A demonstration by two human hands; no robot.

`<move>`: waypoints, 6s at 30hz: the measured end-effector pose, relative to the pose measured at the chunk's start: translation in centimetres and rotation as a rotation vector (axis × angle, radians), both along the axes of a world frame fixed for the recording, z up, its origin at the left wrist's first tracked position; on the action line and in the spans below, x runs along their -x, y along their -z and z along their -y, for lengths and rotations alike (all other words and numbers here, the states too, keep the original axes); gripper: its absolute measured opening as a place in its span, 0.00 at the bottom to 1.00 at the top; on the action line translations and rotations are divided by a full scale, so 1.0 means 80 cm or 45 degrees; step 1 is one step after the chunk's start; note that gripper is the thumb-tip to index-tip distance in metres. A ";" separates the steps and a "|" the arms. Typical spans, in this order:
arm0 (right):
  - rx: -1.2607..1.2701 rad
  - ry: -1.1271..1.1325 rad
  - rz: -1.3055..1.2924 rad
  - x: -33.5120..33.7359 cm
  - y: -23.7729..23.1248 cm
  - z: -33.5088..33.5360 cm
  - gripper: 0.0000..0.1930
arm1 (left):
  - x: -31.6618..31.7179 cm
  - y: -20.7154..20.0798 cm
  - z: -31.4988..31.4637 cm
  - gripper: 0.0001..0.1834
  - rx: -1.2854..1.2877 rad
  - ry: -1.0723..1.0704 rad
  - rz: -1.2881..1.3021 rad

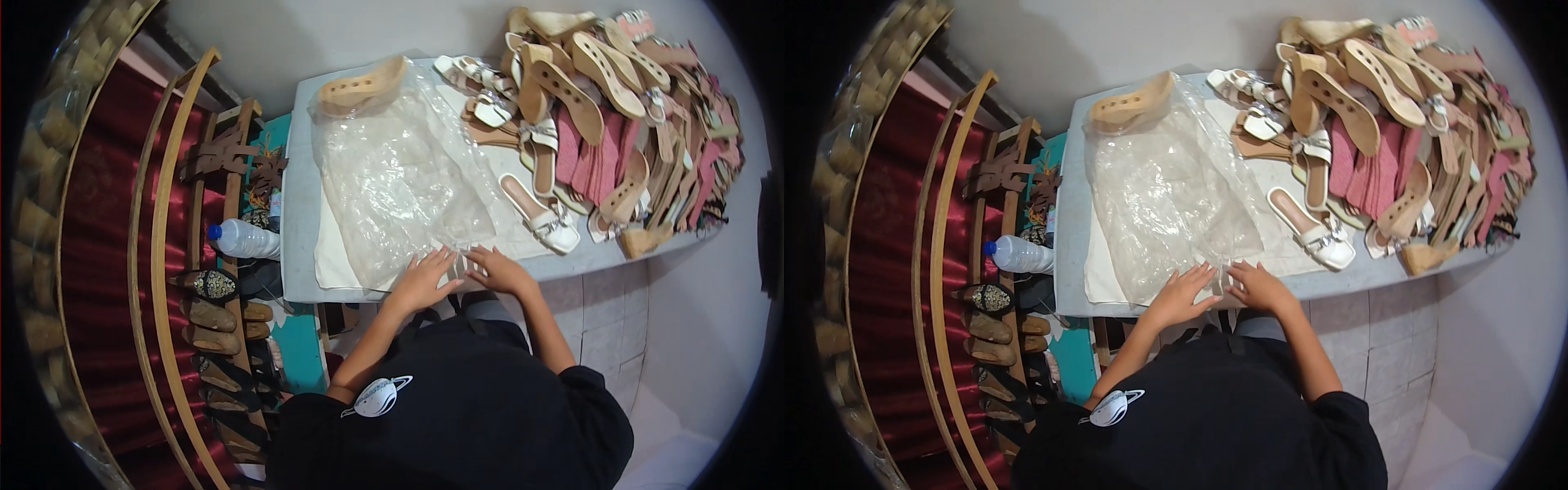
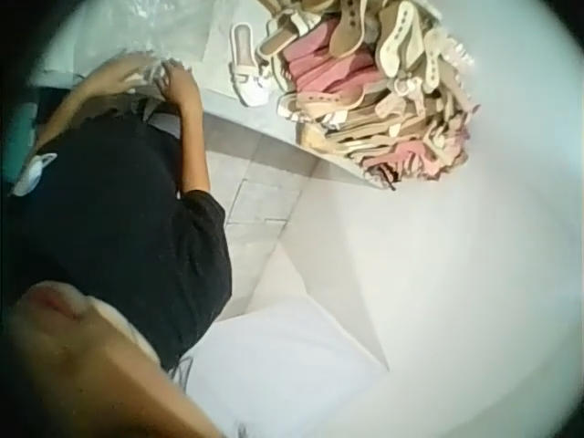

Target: Organize wooden shoe soles and sandal components on a workbench and shelf.

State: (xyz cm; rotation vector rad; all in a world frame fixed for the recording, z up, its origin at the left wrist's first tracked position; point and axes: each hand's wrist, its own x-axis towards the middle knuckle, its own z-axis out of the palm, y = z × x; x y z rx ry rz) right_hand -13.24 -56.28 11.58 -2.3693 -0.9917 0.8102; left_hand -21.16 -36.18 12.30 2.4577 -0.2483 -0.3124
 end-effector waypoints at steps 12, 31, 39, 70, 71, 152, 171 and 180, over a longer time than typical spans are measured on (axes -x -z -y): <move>-0.360 0.394 0.139 -0.063 -0.062 0.124 0.17 | -0.120 -0.055 0.116 0.14 0.499 0.027 0.276; -0.488 1.059 0.675 -0.339 -0.038 0.261 0.20 | -0.357 0.002 0.280 0.48 0.362 -0.413 0.773; -1.066 1.028 -0.006 -0.337 -0.032 0.267 0.20 | -0.357 0.008 0.268 0.52 0.594 -0.449 0.675; -0.160 0.508 1.344 -0.375 -0.142 0.322 0.25 | -0.361 -0.035 0.184 0.33 0.880 -0.173 0.534; -0.055 0.495 1.502 -0.383 -0.144 0.319 0.29 | -0.366 -0.030 0.186 0.33 0.883 -0.177 0.547; -0.453 1.097 0.422 -0.062 0.020 0.100 0.47 | 0.017 0.006 0.111 0.56 0.722 -0.511 0.738; -0.384 0.747 0.073 -0.064 0.013 0.124 0.31 | -0.012 0.026 0.023 0.51 0.777 -0.481 0.307; -0.405 0.737 0.104 -0.065 0.003 0.125 0.30 | -0.010 0.030 0.031 0.51 0.936 -0.484 0.223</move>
